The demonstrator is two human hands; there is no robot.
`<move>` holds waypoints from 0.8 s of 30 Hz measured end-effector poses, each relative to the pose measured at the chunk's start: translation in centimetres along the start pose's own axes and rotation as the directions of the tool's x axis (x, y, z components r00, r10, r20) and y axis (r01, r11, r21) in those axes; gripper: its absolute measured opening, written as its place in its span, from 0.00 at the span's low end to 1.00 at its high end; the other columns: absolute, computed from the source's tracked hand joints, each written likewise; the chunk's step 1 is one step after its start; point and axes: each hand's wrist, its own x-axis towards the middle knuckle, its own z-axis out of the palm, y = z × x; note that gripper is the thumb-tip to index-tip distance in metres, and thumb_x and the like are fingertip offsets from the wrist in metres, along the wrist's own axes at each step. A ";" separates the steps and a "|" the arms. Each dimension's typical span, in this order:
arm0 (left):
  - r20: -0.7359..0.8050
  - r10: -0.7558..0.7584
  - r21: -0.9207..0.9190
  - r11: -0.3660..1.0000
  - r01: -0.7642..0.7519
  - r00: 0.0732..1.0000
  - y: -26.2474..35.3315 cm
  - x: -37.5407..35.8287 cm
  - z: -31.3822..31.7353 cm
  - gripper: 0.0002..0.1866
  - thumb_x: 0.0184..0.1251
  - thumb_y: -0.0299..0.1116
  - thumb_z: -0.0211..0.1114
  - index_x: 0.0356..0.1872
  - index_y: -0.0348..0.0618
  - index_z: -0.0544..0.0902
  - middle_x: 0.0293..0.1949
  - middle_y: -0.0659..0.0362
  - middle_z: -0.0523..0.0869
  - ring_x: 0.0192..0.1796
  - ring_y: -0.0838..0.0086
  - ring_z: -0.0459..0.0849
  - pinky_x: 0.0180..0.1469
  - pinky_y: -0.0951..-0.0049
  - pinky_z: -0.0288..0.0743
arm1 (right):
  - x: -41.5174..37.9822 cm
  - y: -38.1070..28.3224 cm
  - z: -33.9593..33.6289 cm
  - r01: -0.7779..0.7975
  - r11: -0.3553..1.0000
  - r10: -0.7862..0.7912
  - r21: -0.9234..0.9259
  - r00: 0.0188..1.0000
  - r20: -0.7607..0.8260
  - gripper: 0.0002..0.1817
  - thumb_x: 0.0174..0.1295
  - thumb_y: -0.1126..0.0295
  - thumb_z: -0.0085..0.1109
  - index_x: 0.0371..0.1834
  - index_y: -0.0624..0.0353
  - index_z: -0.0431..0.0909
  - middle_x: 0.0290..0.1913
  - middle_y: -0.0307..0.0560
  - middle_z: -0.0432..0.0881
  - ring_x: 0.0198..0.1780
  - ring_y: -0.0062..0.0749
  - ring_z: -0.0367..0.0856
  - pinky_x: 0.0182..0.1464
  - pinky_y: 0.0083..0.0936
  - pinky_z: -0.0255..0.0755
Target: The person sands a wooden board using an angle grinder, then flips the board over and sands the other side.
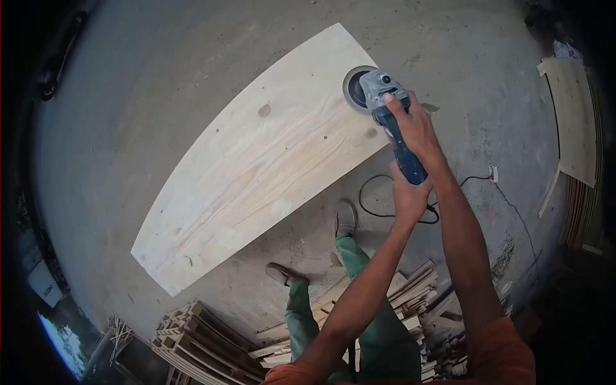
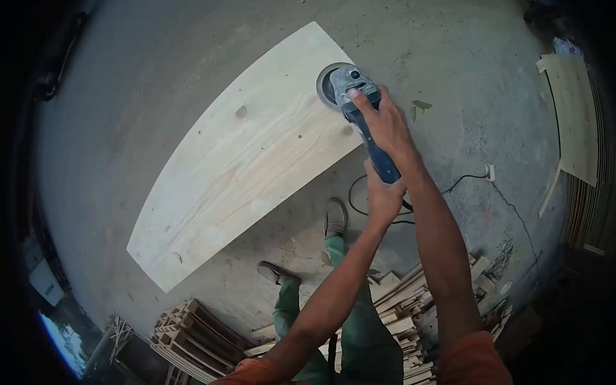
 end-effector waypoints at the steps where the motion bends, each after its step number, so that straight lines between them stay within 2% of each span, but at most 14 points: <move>1: -0.005 -0.005 -0.004 1.000 0.005 1.000 0.4 -0.1 0.3 0.33 0.63 0.36 0.75 0.62 0.39 0.65 0.48 0.52 0.82 0.48 0.69 0.83 0.53 0.67 0.77 | 0.0 -0.1 -0.4 -0.013 1.000 0.013 0.014 1.000 -0.007 0.47 0.62 0.27 0.52 0.66 0.61 0.73 0.56 0.69 0.83 0.60 0.60 0.82 0.65 0.43 0.71; 2: -0.009 -0.005 -0.013 1.000 0.005 1.000 0.8 -0.1 0.7 0.33 0.62 0.37 0.75 0.62 0.37 0.65 0.47 0.51 0.82 0.48 0.69 0.83 0.54 0.66 0.77 | 0.1 -0.1 -0.8 -0.021 0.999 0.021 0.025 1.000 -0.016 0.48 0.61 0.26 0.53 0.65 0.63 0.73 0.54 0.68 0.84 0.58 0.58 0.83 0.63 0.43 0.72; 3: 0.087 0.013 -0.127 0.992 -0.002 0.996 0.8 1.1 6.0 0.33 0.62 0.37 0.75 0.62 0.37 0.65 0.47 0.51 0.82 0.48 0.69 0.83 0.54 0.66 0.77 | 1.7 1.1 -6.1 -0.011 0.995 0.001 -0.095 0.994 -0.106 0.48 0.61 0.26 0.53 0.65 0.63 0.73 0.54 0.68 0.84 0.58 0.58 0.83 0.63 0.43 0.72; 4: 0.135 -0.025 -0.147 0.988 0.045 0.991 1.0 0.0 8.0 0.34 0.62 0.37 0.76 0.61 0.37 0.65 0.47 0.51 0.82 0.49 0.69 0.83 0.54 0.66 0.77 | 1.0 1.6 -8.4 -0.043 0.990 0.025 -0.131 0.991 -0.132 0.48 0.61 0.26 0.53 0.64 0.64 0.73 0.53 0.68 0.84 0.57 0.57 0.84 0.62 0.42 0.73; 6: 0.146 -0.163 -0.134 0.974 0.183 0.976 0.5 -4.4 8.4 0.34 0.61 0.38 0.76 0.61 0.37 0.65 0.47 0.51 0.82 0.49 0.68 0.83 0.54 0.65 0.77 | -2.4 2.9 -9.1 -0.155 0.976 0.141 -0.154 0.985 -0.099 0.49 0.61 0.26 0.53 0.64 0.65 0.73 0.53 0.68 0.84 0.56 0.56 0.84 0.61 0.42 0.73; 7: 0.109 -0.199 -0.081 0.975 0.208 0.974 -0.1 -5.2 7.1 0.35 0.60 0.38 0.77 0.61 0.38 0.65 0.48 0.51 0.82 0.49 0.68 0.83 0.55 0.64 0.76 | -3.4 3.4 -7.6 -0.153 0.981 0.144 -0.123 0.987 -0.075 0.49 0.61 0.27 0.53 0.64 0.66 0.74 0.53 0.68 0.84 0.56 0.56 0.84 0.61 0.41 0.74; 9: 0.071 -0.157 -0.026 0.987 0.159 0.985 -0.4 -3.4 5.5 0.35 0.60 0.38 0.77 0.61 0.38 0.65 0.48 0.51 0.82 0.50 0.67 0.83 0.56 0.64 0.76 | -2.3 2.8 -5.7 -0.082 0.994 0.077 -0.069 0.994 -0.075 0.49 0.61 0.27 0.53 0.64 0.66 0.74 0.53 0.68 0.84 0.56 0.56 0.84 0.61 0.41 0.74; 11: 0.038 -0.035 -0.004 0.999 0.035 0.999 0.2 -0.1 3.7 0.35 0.59 0.37 0.77 0.60 0.37 0.65 0.46 0.52 0.82 0.46 0.69 0.83 0.51 0.66 0.78 | 0.0 1.5 -3.8 0.027 0.999 -0.025 0.025 0.995 -0.092 0.49 0.62 0.27 0.53 0.64 0.66 0.74 0.52 0.68 0.84 0.56 0.57 0.84 0.61 0.42 0.74; 12: 0.042 -0.038 -0.005 0.999 0.038 0.998 -0.1 0.4 3.6 0.35 0.59 0.37 0.77 0.60 0.37 0.65 0.46 0.52 0.82 0.46 0.69 0.83 0.51 0.66 0.78 | 0.4 1.2 -3.6 0.024 0.999 -0.022 0.022 0.995 -0.094 0.49 0.62 0.27 0.53 0.64 0.66 0.74 0.52 0.68 0.84 0.56 0.57 0.84 0.61 0.42 0.74; 14: 0.036 0.071 -0.079 0.995 -0.068 0.997 -0.7 2.5 2.8 0.34 0.59 0.37 0.77 0.59 0.36 0.65 0.45 0.52 0.82 0.41 0.72 0.83 0.43 0.69 0.79 | 2.1 0.3 -2.7 0.038 0.999 -0.040 -0.018 0.995 -0.090 0.49 0.61 0.26 0.53 0.64 0.67 0.74 0.51 0.70 0.84 0.56 0.58 0.84 0.61 0.43 0.74; 17: 0.054 0.095 0.000 0.996 -0.095 0.994 1.8 4.5 1.1 0.33 0.60 0.37 0.76 0.58 0.36 0.65 0.43 0.53 0.81 0.36 0.75 0.82 0.37 0.72 0.78 | 4.0 -1.3 -1.6 0.001 1.000 -0.002 -0.005 0.992 -0.122 0.50 0.61 0.26 0.52 0.65 0.67 0.73 0.52 0.71 0.83 0.57 0.60 0.84 0.61 0.44 0.74; 20: 0.092 -0.034 0.089 0.996 0.025 0.995 2.0 3.4 1.1 0.33 0.61 0.39 0.77 0.58 0.36 0.65 0.44 0.51 0.82 0.40 0.71 0.84 0.42 0.69 0.80 | 3.1 -0.1 -2.0 -0.044 0.999 0.045 0.004 0.994 -0.098 0.52 0.61 0.24 0.50 0.67 0.66 0.72 0.53 0.72 0.83 0.57 0.60 0.84 0.61 0.44 0.74; 21: 0.089 -0.032 0.073 0.997 0.025 0.995 1.8 2.5 1.4 0.33 0.61 0.39 0.77 0.58 0.36 0.65 0.44 0.51 0.82 0.40 0.71 0.84 0.42 0.69 0.80 | 2.4 0.3 -2.6 -0.077 0.997 0.078 0.015 0.993 -0.086 0.52 0.61 0.24 0.49 0.68 0.66 0.72 0.54 0.72 0.83 0.57 0.59 0.84 0.61 0.44 0.74; 24: 0.084 -0.078 0.049 0.996 0.074 0.993 -0.6 -1.7 2.5 0.35 0.60 0.39 0.78 0.59 0.36 0.65 0.47 0.48 0.83 0.45 0.66 0.86 0.48 0.66 0.80 | -1.4 2.9 -3.4 -0.077 0.997 0.077 0.004 0.989 -0.128 0.46 0.65 0.29 0.51 0.67 0.64 0.73 0.53 0.67 0.84 0.56 0.53 0.84 0.60 0.41 0.74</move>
